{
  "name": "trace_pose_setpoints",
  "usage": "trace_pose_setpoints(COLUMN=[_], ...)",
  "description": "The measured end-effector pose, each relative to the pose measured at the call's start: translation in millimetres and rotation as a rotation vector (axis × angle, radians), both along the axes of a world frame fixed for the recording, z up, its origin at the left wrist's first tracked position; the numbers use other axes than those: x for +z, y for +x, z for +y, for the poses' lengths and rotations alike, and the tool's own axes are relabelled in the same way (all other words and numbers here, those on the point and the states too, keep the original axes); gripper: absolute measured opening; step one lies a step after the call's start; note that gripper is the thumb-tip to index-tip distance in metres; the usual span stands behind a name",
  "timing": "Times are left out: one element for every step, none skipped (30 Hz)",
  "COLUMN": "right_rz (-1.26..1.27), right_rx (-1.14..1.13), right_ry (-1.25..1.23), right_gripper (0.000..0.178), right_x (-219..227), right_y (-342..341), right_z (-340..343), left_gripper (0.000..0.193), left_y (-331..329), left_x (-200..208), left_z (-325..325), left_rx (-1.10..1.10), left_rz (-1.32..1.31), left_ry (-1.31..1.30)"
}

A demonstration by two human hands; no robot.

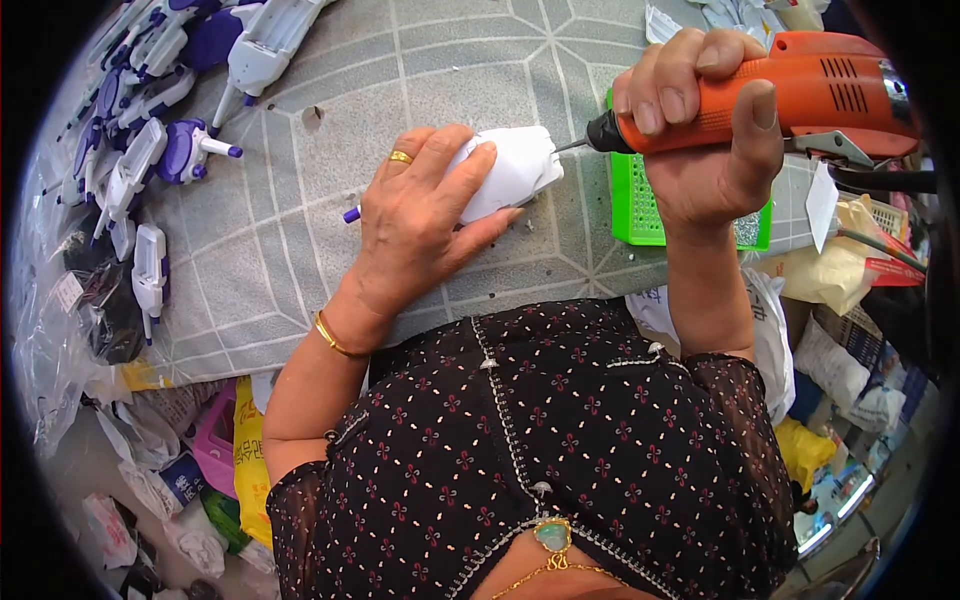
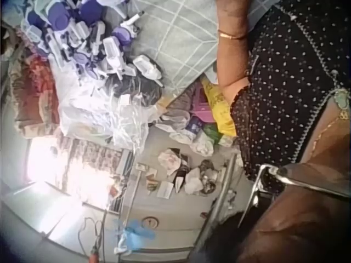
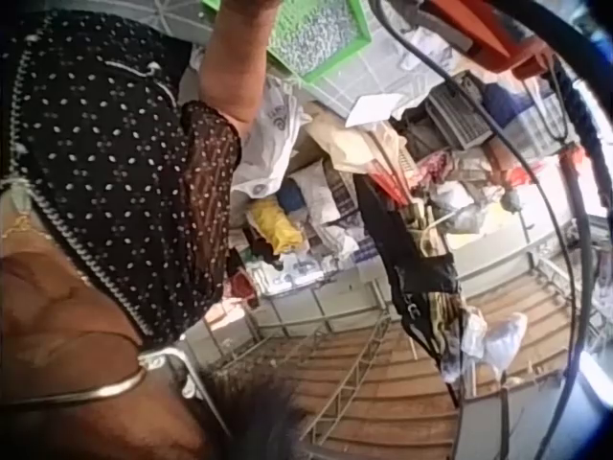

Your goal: The person is assembling plastic toy components using an electric screwdriver.

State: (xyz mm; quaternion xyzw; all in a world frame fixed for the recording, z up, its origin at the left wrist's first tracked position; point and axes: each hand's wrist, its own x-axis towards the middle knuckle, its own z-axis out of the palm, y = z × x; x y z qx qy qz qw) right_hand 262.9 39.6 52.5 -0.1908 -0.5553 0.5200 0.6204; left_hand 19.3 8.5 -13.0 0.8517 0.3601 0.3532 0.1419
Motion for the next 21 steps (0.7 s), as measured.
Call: trace_pose_setpoints(right_rz=[0.003,0.004,-0.001,-0.006,-0.005,0.0,0.006,0.006,0.01,0.014,0.014,0.007,0.002,0.002,-0.014,-0.028,-0.027,-0.022,-0.018,-0.017,-0.019], right_rx=[-0.005,-0.005,-0.003,0.0,-0.001,0.003,0.005,0.004,-0.007,-0.018,-0.019,-0.015,-0.011,-0.01,-0.015,-0.023,-0.024,-0.038,-0.051,-0.051,-0.062], right_ry=[-0.005,-0.005,-0.003,0.0,-0.001,-0.004,-0.007,-0.008,-0.011,-0.012,-0.013,-0.009,-0.004,-0.006,0.001,0.015,0.019,0.011,-0.004,-0.007,-0.009], right_gripper=[0.036,0.036,0.036,0.035,0.035,0.035,0.034,0.034,0.034,0.034,0.034,0.034,0.034,0.034,0.033,0.033,0.033,0.032,0.032,0.032,0.03], right_x=[-0.6,-1.5,-2.3,-2.7,-2.5,-2.0,-1.5,-1.3,-1.4,-1.0,-1.3,-2.2,-3.1,-4.2,-5.5,-5.2,-4.6,-4.0,-4.8,-5.4,-5.8], right_y=[0.7,1.2,1.7,2.1,2.5,2.8,3.3,2.7,1.3,0.4,0.7,1.0,0.5,-0.2,-0.9,-0.9,-1.5,-2.5,-4.1,-5.1,-6.0], right_z=[0.2,0.4,0.6,0.6,0.3,-0.3,-0.8,-1.2,-1.5,-1.3,-1.2,-0.9,0.3,1.1,1.8,0.9,-0.6,-2.7,-2.5,-1.8,-1.3], left_gripper=[0.056,0.056,0.056,0.056,0.056,0.056,0.056,0.056,0.057,0.057,0.057,0.057,0.057,0.057,0.056,0.056,0.056,0.056,0.056,0.056,0.057], left_y=[0.2,0.3,0.3,0.4,0.6,0.9,1.3,1.5,1.5,1.6,1.9,2.3,1.7,1.3,0.9,1.2,1.4,1.6,1.3,0.9,0.5], left_x=[0.1,-0.2,-0.8,-1.0,-0.9,-0.8,-0.6,-0.9,-1.5,-1.2,-1.0,-0.8,-0.6,-1.2,-2.4,-1.6,-0.7,0.3,-0.1,-0.6,-0.9], left_z=[0.0,0.0,-0.1,-0.1,-0.2,-0.5,-0.6,-0.9,-1.5,-1.2,-1.3,-1.7,-1.0,-0.3,0.3,0.3,0.0,-0.5,0.1,0.5,0.9], left_rx=[0.002,0.002,0.001,0.001,0.0,0.001,0.0,0.0,0.0,-0.001,-0.001,-0.001,0.0,0.0,-0.002,-0.006,-0.008,-0.01,-0.01,-0.011,-0.009], left_rz=[0.0,0.0,-0.004,-0.008,-0.007,-0.007,-0.007,-0.007,-0.013,-0.019,-0.02,-0.018,-0.015,-0.015,-0.019,-0.022,-0.021,-0.02,-0.019,-0.018,-0.018], left_ry=[0.0,0.0,0.0,0.002,0.002,0.001,0.002,0.001,-0.002,-0.003,-0.003,-0.007,-0.009,-0.011,-0.013,-0.007,-0.003,0.003,0.003,0.001,0.001])
